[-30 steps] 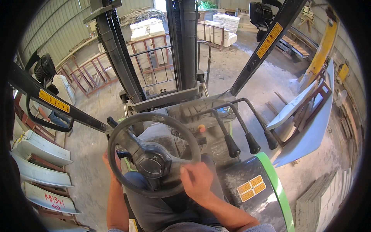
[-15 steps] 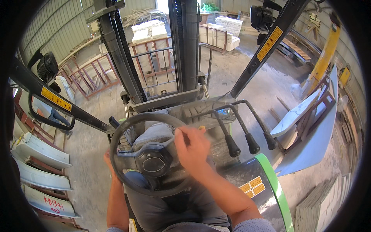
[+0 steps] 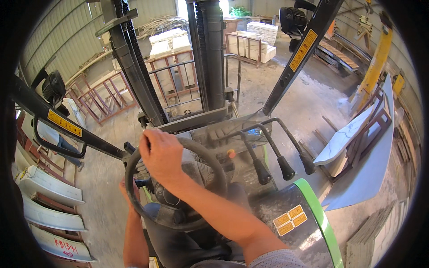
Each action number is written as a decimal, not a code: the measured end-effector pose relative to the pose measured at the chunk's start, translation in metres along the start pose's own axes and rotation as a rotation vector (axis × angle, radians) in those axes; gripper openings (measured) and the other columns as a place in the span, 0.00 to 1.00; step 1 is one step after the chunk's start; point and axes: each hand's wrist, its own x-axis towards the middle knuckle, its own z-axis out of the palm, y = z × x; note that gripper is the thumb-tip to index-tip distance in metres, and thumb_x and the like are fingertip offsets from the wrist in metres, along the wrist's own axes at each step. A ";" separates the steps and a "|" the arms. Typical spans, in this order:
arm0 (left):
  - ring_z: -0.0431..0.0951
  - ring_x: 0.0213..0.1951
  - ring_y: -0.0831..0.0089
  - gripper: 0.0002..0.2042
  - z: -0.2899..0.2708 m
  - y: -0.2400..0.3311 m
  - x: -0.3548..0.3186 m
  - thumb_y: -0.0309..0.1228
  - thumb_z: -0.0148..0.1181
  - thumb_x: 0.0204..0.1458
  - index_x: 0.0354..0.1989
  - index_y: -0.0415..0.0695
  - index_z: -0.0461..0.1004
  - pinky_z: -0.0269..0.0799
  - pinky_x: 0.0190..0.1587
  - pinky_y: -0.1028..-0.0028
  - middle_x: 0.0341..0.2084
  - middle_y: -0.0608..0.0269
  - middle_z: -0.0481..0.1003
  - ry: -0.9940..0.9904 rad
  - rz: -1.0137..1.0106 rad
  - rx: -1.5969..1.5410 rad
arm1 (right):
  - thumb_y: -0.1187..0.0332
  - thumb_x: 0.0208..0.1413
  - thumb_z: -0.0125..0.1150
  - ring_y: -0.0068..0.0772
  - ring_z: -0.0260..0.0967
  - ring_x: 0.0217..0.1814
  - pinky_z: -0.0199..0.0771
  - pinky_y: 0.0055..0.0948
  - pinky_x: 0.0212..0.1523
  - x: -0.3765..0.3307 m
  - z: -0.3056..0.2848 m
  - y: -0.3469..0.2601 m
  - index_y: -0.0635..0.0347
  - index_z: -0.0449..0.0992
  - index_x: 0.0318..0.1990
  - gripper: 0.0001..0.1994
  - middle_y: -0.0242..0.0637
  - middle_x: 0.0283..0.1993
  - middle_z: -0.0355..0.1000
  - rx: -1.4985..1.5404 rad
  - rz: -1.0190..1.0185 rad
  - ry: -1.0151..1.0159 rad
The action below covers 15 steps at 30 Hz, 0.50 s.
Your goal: The person operates a forklift inside a warehouse, steering and maneuvering around stacks of wrapped materials. The operator adjusts the steering wheel and control levers while navigating narrow aisles and positioning the forks near pallets.
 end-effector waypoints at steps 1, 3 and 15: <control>0.73 0.33 0.81 0.11 -0.002 -0.005 0.002 0.30 0.56 0.61 0.43 0.34 0.80 0.70 0.35 0.72 0.25 0.63 0.78 -0.015 0.008 0.026 | 0.73 0.54 0.66 0.49 0.77 0.37 0.76 0.40 0.39 -0.001 0.006 -0.003 0.60 0.78 0.38 0.05 0.42 0.35 0.79 -0.009 0.001 -0.001; 0.74 0.32 0.80 0.11 -0.006 -0.012 0.004 0.29 0.56 0.60 0.43 0.34 0.80 0.71 0.35 0.70 0.26 0.58 0.79 -0.036 0.016 0.071 | 0.74 0.53 0.67 0.48 0.76 0.35 0.74 0.42 0.37 -0.004 0.016 -0.008 0.58 0.77 0.38 0.06 0.40 0.32 0.77 0.039 -0.025 0.006; 0.79 0.29 0.70 0.13 -0.019 0.002 0.008 0.31 0.53 0.60 0.44 0.35 0.80 0.73 0.34 0.65 0.26 0.47 0.80 -0.053 0.106 0.248 | 0.73 0.54 0.66 0.47 0.77 0.36 0.76 0.40 0.39 0.001 -0.002 0.001 0.58 0.78 0.38 0.05 0.40 0.35 0.79 0.033 -0.065 -0.025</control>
